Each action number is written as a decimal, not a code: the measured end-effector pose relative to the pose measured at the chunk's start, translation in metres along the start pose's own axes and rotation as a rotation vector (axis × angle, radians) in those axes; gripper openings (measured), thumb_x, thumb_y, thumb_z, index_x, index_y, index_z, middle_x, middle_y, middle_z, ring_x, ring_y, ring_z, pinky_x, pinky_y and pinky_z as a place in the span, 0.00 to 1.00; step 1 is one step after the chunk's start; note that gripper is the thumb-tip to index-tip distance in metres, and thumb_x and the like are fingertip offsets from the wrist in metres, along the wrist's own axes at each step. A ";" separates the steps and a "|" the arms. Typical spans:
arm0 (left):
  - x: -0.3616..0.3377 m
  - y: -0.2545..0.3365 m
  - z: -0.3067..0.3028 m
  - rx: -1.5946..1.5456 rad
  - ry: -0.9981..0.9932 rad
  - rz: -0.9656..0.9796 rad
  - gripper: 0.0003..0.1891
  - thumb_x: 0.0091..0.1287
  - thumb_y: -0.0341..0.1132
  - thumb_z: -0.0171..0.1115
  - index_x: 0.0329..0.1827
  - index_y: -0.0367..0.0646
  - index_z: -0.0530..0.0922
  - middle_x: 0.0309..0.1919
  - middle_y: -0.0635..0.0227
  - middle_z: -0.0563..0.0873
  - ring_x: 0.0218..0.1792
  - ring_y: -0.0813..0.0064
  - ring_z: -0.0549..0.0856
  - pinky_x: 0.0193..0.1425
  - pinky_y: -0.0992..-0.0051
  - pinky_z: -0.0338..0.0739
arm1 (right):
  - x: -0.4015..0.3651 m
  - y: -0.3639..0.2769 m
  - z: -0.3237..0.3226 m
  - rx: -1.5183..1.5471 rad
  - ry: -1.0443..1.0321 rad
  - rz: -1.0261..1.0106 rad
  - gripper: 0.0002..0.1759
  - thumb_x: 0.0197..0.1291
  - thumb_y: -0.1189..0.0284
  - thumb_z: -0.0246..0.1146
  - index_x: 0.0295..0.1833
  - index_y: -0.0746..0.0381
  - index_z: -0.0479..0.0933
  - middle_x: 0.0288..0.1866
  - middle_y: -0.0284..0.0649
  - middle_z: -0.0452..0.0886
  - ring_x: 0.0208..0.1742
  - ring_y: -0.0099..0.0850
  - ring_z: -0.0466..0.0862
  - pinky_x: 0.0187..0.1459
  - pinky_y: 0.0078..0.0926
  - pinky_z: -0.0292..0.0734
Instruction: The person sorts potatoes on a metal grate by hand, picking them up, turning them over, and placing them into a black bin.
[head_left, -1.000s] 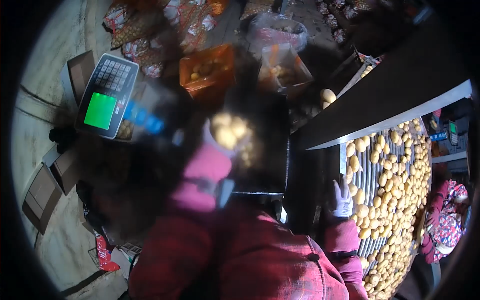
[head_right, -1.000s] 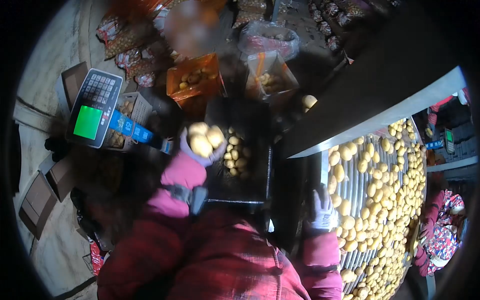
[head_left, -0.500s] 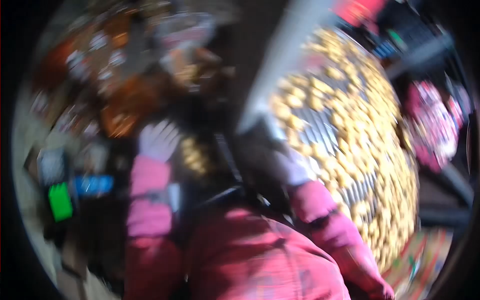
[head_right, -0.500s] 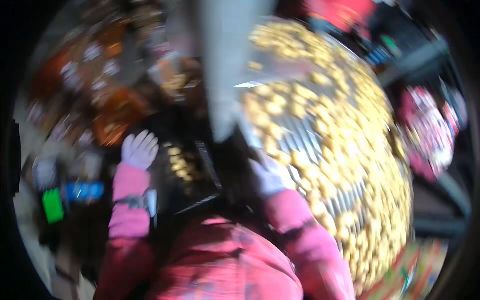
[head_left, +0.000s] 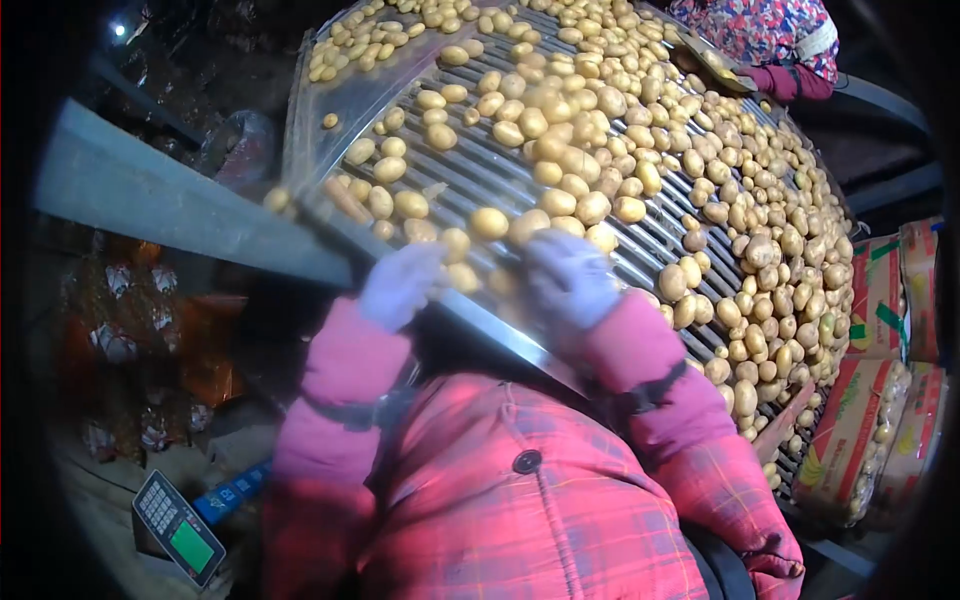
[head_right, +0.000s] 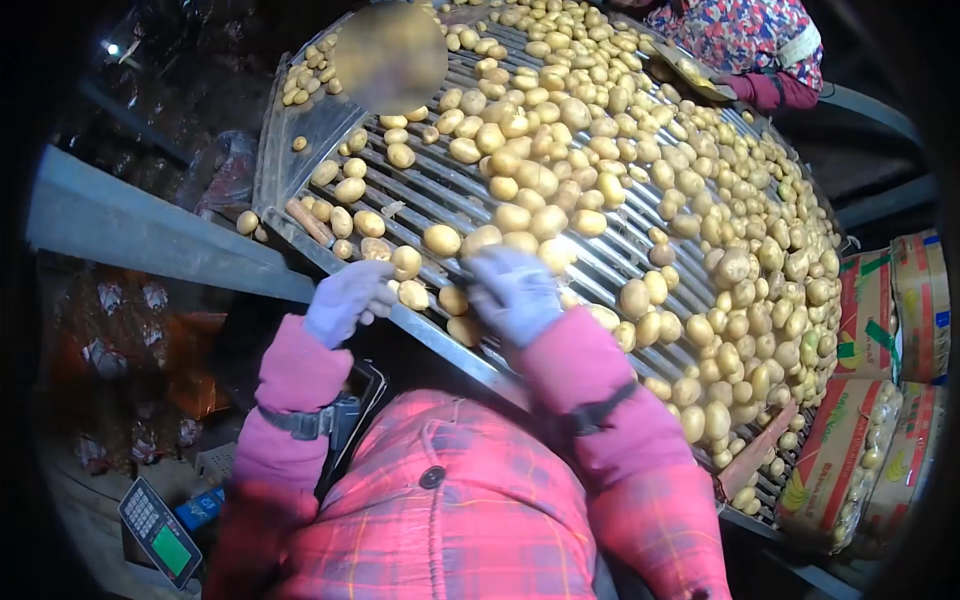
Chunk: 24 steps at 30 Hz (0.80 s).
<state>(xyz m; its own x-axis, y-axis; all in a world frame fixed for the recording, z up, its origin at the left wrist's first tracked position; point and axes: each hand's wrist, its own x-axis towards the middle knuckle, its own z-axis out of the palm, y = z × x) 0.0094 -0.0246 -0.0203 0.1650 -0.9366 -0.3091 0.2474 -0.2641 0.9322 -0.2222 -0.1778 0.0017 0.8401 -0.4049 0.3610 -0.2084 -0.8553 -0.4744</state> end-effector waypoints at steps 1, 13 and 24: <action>0.016 0.001 0.015 0.094 0.023 -0.003 0.20 0.69 0.40 0.56 0.59 0.37 0.72 0.33 0.69 0.81 0.28 0.84 0.78 0.29 0.85 0.71 | -0.011 0.015 -0.018 -0.089 0.064 0.084 0.15 0.54 0.70 0.60 0.49 0.60 0.75 0.47 0.47 0.78 0.46 0.47 0.79 0.47 0.42 0.74; 0.107 0.047 0.109 0.778 -0.033 -0.022 0.27 0.64 0.53 0.56 0.59 0.43 0.73 0.40 0.52 0.84 0.39 0.52 0.83 0.44 0.62 0.79 | 0.022 0.124 -0.042 -0.268 0.129 0.108 0.11 0.54 0.69 0.58 0.44 0.56 0.75 0.45 0.43 0.79 0.46 0.43 0.79 0.46 0.41 0.73; 0.092 0.031 0.089 -0.856 0.117 -0.154 0.20 0.71 0.47 0.45 0.54 0.41 0.73 0.46 0.60 0.82 0.45 0.65 0.82 0.49 0.71 0.78 | 0.117 0.136 -0.019 -0.300 -0.661 0.597 0.30 0.58 0.45 0.57 0.56 0.56 0.73 0.54 0.51 0.78 0.56 0.47 0.77 0.56 0.44 0.71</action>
<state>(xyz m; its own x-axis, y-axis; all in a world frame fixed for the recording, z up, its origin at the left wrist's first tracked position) -0.0529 -0.1392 -0.0030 0.1561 -0.8629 -0.4807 0.8984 -0.0782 0.4321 -0.1617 -0.3475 -0.0050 0.6477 -0.6160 -0.4484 -0.7393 -0.6505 -0.1742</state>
